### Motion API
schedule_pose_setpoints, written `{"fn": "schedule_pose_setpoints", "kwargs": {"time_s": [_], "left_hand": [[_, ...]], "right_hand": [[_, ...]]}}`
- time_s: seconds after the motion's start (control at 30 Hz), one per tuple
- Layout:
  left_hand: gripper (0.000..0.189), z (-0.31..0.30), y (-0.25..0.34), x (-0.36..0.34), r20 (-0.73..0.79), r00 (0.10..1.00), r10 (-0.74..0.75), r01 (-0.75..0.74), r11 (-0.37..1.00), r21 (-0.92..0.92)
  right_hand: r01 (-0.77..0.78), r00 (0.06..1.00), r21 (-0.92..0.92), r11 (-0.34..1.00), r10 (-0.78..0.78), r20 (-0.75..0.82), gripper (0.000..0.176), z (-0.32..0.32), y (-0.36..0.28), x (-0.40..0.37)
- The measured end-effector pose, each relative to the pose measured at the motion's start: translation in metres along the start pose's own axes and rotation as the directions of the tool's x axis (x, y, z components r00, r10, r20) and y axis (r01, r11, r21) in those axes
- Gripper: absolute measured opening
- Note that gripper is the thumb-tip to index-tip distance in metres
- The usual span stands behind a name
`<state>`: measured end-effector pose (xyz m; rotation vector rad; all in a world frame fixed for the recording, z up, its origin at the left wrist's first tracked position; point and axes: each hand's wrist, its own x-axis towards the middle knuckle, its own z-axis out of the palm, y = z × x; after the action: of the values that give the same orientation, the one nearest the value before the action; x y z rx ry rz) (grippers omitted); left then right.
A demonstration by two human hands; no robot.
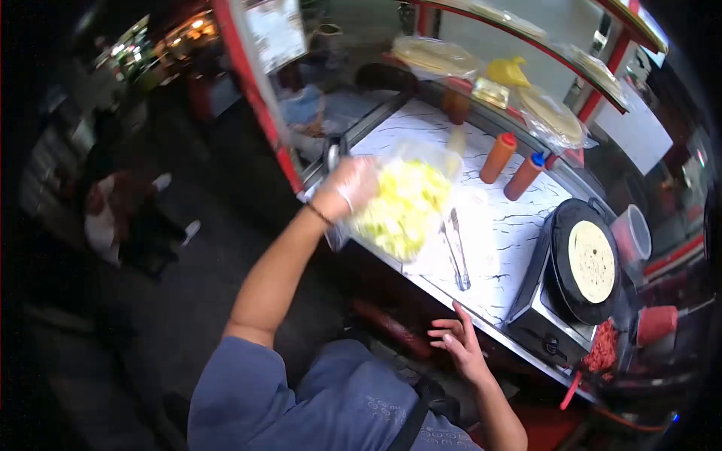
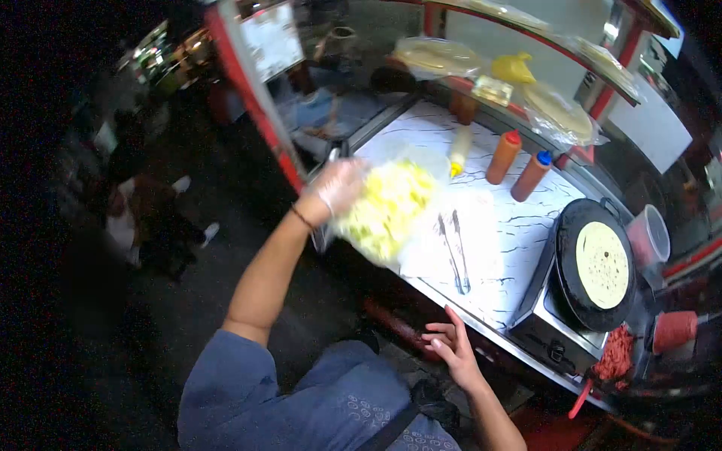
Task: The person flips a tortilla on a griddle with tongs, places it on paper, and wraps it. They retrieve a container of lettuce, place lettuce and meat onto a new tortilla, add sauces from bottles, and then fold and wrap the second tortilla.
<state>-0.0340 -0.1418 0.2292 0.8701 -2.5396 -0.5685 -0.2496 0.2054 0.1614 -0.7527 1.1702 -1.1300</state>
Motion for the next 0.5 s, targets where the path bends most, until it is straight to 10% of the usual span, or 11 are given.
{"fn": "schedule_pose_setpoints", "kwargs": {"time_s": [0.13,0.5], "left_hand": [[0.020,-0.020,-0.071,0.093,-0.249,0.966,-0.072,0.141,0.952,0.270],[0.029,0.045,-0.218,0.227,-0.054,0.903,-0.427,0.408,0.811,0.419]], "right_hand": [[0.023,0.992,-0.063,0.998,-0.030,-0.122,0.074,0.030,0.032,-0.023],[-0.008,0.938,-0.029,1.000,-0.003,-0.347,0.066,0.045,0.017,0.002]]}}
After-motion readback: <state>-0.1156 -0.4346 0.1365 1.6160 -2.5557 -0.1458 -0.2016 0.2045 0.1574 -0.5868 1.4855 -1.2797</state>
